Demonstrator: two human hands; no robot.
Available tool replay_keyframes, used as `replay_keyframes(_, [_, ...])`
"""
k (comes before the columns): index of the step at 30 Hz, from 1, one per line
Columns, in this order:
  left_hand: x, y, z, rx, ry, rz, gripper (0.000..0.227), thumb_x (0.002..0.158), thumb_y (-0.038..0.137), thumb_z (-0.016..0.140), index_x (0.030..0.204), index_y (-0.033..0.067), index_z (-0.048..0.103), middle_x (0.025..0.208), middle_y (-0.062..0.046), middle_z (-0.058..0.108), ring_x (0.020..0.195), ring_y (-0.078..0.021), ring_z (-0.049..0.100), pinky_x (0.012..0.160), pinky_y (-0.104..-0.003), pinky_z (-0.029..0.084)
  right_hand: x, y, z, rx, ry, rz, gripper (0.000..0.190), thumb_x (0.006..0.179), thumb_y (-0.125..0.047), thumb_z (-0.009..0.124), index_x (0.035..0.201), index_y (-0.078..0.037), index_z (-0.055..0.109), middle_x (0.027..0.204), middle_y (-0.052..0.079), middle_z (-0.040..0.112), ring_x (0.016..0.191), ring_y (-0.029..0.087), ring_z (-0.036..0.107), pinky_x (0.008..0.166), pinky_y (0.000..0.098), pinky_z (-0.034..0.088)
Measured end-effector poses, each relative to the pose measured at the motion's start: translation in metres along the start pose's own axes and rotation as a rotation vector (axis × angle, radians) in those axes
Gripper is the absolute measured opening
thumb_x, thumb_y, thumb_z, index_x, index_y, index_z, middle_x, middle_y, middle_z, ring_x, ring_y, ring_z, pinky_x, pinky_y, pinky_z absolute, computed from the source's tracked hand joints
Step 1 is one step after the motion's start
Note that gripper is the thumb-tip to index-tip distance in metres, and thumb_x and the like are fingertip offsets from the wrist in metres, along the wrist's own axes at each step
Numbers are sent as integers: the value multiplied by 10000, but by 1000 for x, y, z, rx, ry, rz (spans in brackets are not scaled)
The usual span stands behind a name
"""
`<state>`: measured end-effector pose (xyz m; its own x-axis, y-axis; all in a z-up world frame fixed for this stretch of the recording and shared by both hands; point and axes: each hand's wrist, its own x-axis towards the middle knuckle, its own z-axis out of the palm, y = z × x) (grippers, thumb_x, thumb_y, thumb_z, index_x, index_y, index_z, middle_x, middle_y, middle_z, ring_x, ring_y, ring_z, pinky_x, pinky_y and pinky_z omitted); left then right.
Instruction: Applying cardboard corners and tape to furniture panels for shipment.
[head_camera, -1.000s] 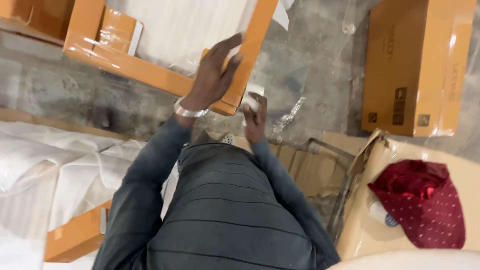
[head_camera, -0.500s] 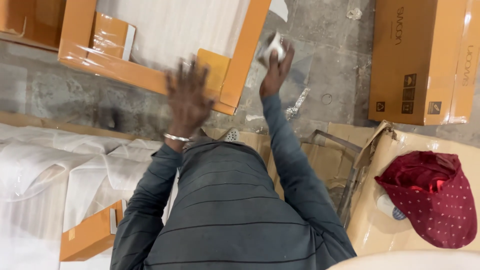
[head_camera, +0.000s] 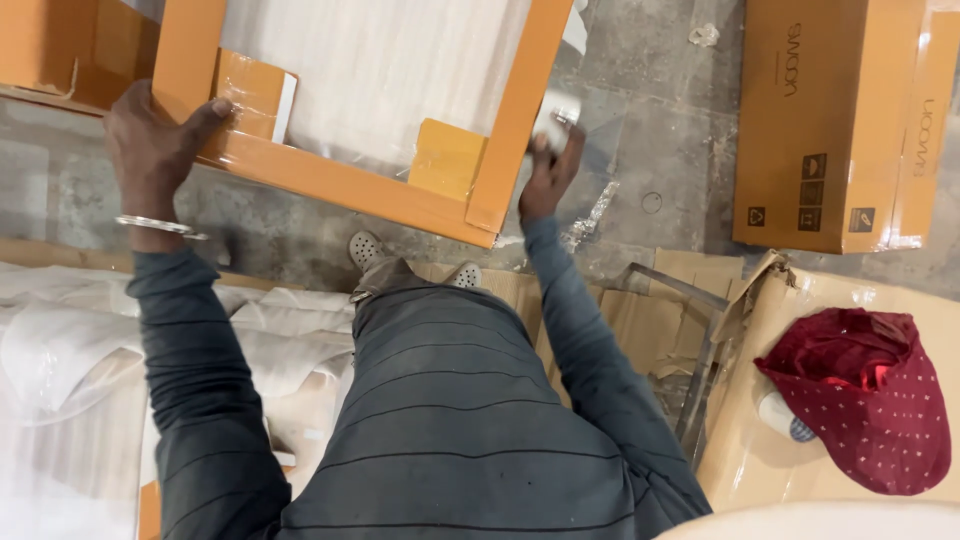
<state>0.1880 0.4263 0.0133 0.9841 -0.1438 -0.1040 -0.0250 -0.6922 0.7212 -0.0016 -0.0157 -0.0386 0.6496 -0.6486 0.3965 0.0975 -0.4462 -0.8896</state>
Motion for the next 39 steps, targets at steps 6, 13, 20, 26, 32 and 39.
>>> replay_keyframes(6, [32, -32, -9, -400, -337, 37, 558, 949, 300, 831, 1384, -1, 653, 1246, -171, 726, 1082, -234, 690, 949, -334, 548, 64, 27, 17, 145, -7, -57, 290, 1106, -214, 604, 1367, -90, 580, 1344, 98, 606, 1208, 235, 621, 1017, 372, 575])
replay_keyframes(13, [66, -65, 8, -646, -481, 49, 622, 1044, 384, 721, 1521, 23, 549, 1395, -129, 650, 1187, -181, 604, 1031, -290, 498, 41, -39, 6, 248, -52, 105, 409, 1040, -234, 657, 1395, -108, 499, 1381, 81, 506, 1235, 246, 585, 1015, 402, 606])
replay_keyframes(20, [58, -52, 14, -942, -478, -12, 849, 1009, 533, 641, 1605, -6, 366, 1622, -165, 420, 1489, -227, 397, 1224, -344, 323, -44, -64, -14, 216, 106, 147, 457, 1040, -103, 672, 1439, -27, 465, 1426, 132, 535, 1293, 256, 563, 1110, 385, 518])
replay_keyframes(26, [68, -56, 37, -1025, -505, -44, 933, 1010, 621, 547, 1633, -13, 262, 1706, -184, 248, 1585, -267, 202, 1269, -360, 187, -28, -58, -19, 242, 157, 86, 456, 1032, -74, 676, 1420, -47, 436, 1338, 152, 594, 1202, 240, 617, 1054, 385, 570])
replay_keyframes(32, [62, -44, 63, -1087, -530, 1, 954, 999, 605, 535, 1642, 20, 140, 1695, -188, 240, 1563, -278, 228, 1245, -379, 258, -16, -60, -29, 285, 118, 58, 417, 1086, -26, 653, 1449, -60, 451, 1280, 159, 592, 1145, 227, 606, 1038, 360, 552])
replay_keyframes(39, [38, -25, 48, -812, -460, 34, 1015, 951, 587, 608, 1631, 14, 117, 1631, -263, 342, 1501, -351, 383, 1212, -409, 347, 11, -79, -43, -42, 11, -56, 443, 1046, -10, 679, 1424, -68, 457, 1408, 121, 491, 1292, 243, 562, 1127, 397, 541])
